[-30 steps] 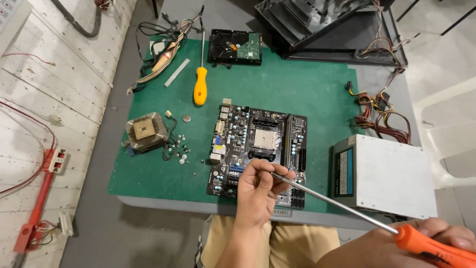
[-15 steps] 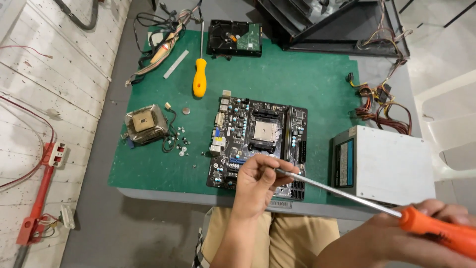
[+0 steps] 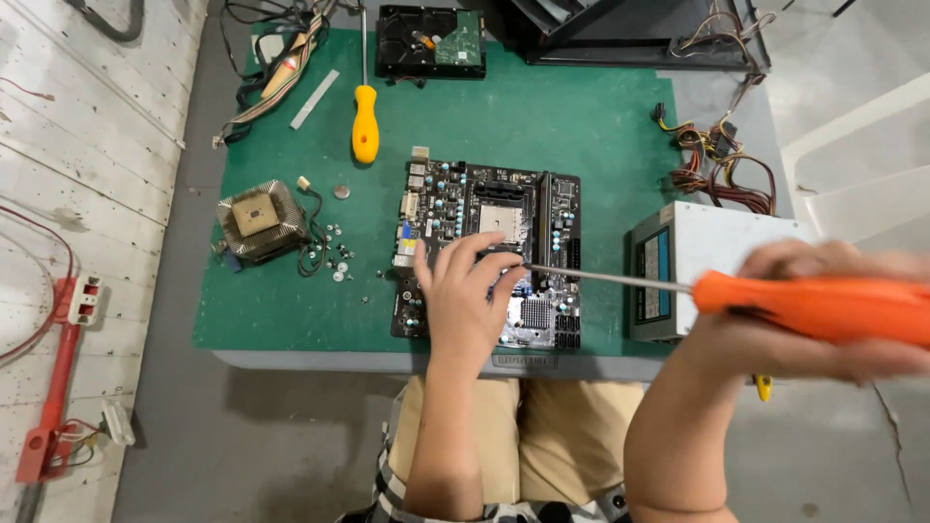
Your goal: Using a screwdriver to fasten or unfasten components on a computer motherboard at a repair bench.
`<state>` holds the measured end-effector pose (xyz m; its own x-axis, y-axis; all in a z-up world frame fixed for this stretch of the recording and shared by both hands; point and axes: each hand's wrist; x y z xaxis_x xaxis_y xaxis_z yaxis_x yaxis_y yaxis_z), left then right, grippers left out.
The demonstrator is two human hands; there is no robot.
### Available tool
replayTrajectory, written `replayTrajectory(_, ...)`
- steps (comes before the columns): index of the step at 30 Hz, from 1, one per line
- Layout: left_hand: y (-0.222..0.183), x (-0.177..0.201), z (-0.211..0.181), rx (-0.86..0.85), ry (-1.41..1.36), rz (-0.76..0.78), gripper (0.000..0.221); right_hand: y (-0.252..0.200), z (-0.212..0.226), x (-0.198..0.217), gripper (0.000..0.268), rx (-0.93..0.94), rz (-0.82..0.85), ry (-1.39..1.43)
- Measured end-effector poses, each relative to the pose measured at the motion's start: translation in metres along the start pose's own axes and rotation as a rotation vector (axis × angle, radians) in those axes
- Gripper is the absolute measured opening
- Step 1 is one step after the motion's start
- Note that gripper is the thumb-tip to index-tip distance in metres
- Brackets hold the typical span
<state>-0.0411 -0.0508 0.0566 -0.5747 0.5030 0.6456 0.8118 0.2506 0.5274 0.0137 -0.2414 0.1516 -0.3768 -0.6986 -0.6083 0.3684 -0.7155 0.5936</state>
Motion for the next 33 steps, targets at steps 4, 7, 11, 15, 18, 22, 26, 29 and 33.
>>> replayTrajectory(4, -0.004, -0.018, 0.007, -0.025, 0.054, 0.181, 0.016, -0.017, 0.004, -0.032, 0.048, 0.282, 0.401, 0.089)
replayTrajectory(7, -0.005, -0.029, 0.005, 0.026, 0.068, 0.275, 0.025, -0.025, -0.001, -0.047, 0.041, 0.419, 0.518, 0.084)
replayTrajectory(11, -0.009, -0.053, 0.009, 0.097, 0.116, 0.386, 0.055, -0.038, -0.015, -0.044, 0.052, 0.247, 0.682, 0.071)
replayTrajectory(15, -0.013, -0.06, 0.016, 0.045, 0.123, 0.329, 0.065, -0.036, -0.024, -0.042, 0.054, 0.292, 0.672, 0.001)
replayTrajectory(18, -0.011, -0.058, 0.018, 0.036, 0.152, 0.379, 0.06, -0.034, -0.028, -0.041, 0.051, 0.33, 0.653, -0.075)
replayTrajectory(22, -0.01, -0.059, 0.018, 0.08, 0.162, 0.375, 0.05, -0.031, -0.032, -0.039, 0.05, 0.326, 0.635, -0.099)
replayTrajectory(26, -0.012, -0.059, 0.019, 0.027, 0.166, 0.288, 0.038, -0.023, -0.029, -0.04, 0.044, 0.323, 0.648, -0.017)
replayTrajectory(29, -0.006, -0.048, 0.006, -0.009, 0.202, 0.321, 0.036, -0.01, -0.024, -0.028, 0.052, 0.371, 0.524, -0.039)
replayTrajectory(33, 0.004, -0.051, -0.005, -0.01, 0.35, 0.425, 0.021, 0.007, -0.04, 0.033, 0.06, 0.259, 0.42, 0.097)
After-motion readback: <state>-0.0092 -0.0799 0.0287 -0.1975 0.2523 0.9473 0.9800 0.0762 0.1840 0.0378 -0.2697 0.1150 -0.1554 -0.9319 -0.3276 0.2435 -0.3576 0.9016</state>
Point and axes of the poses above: each hand's wrist, its own y-axis towards the middle knuckle, its own x-axis out of the back of the hand, z = x × y, and after that the axes turned 10 degrees about y, right-handed
